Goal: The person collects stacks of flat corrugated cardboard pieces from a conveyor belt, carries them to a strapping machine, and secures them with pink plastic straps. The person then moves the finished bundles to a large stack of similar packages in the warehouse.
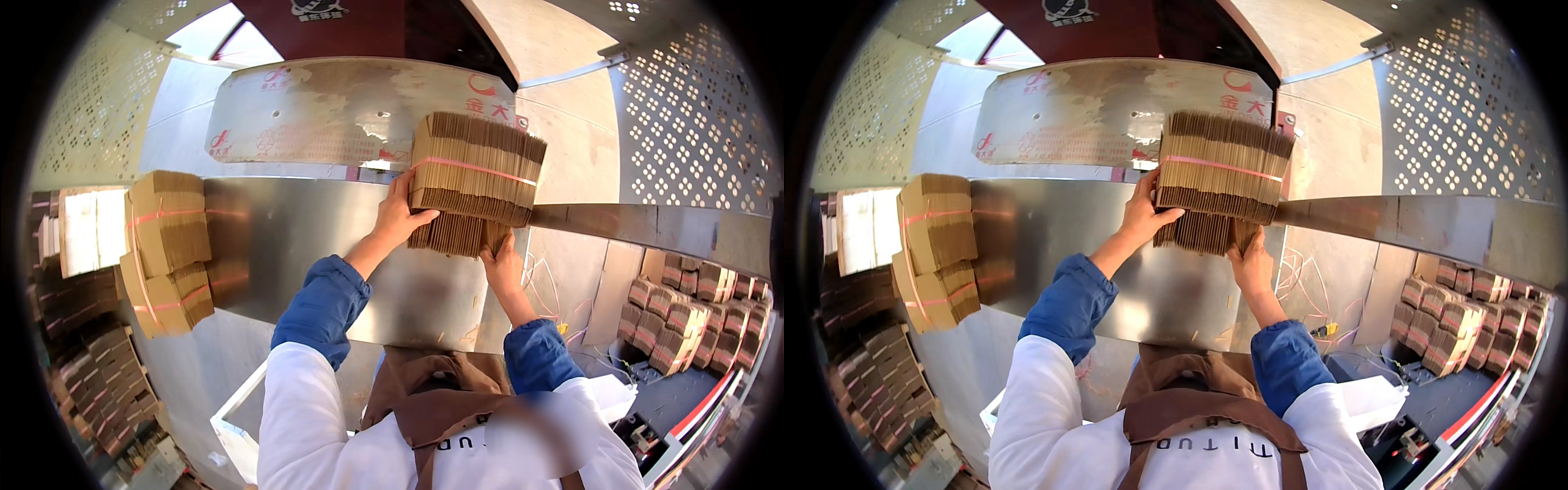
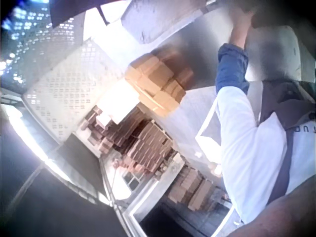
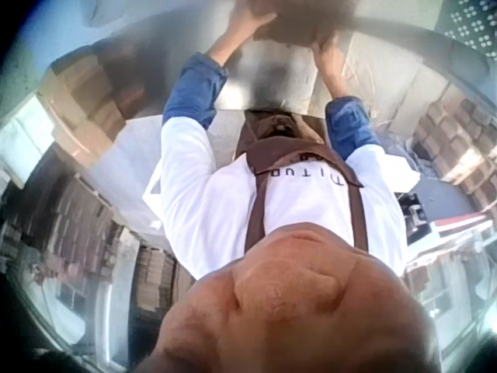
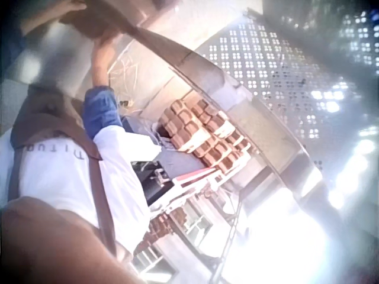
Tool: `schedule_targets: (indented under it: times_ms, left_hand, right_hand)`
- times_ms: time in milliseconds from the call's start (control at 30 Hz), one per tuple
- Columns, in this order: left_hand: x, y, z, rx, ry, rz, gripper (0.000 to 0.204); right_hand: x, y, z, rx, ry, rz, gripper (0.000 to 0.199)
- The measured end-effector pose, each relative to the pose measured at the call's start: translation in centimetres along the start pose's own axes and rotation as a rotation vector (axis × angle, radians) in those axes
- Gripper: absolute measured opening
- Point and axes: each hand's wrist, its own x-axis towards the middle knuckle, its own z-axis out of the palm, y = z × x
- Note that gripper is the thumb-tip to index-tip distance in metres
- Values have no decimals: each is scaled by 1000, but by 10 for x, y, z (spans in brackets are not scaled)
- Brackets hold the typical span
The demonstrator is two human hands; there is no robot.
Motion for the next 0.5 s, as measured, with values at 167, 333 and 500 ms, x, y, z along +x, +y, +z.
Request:
schedule_targets:
  times_ms: [167,333,500]
  left_hand:
    - [-1,-4,1,2,58,33,86]
    - [-1,-7,3,-52,20,5,88]
    - [0,-8,5,-181,-12,-28,88]
  right_hand:
    - [0,1,0,-40,-4,5,76]
    - [1,4,0,-32,-2,-10,76]
    - [1,0,-3,-29,-19,0,78]
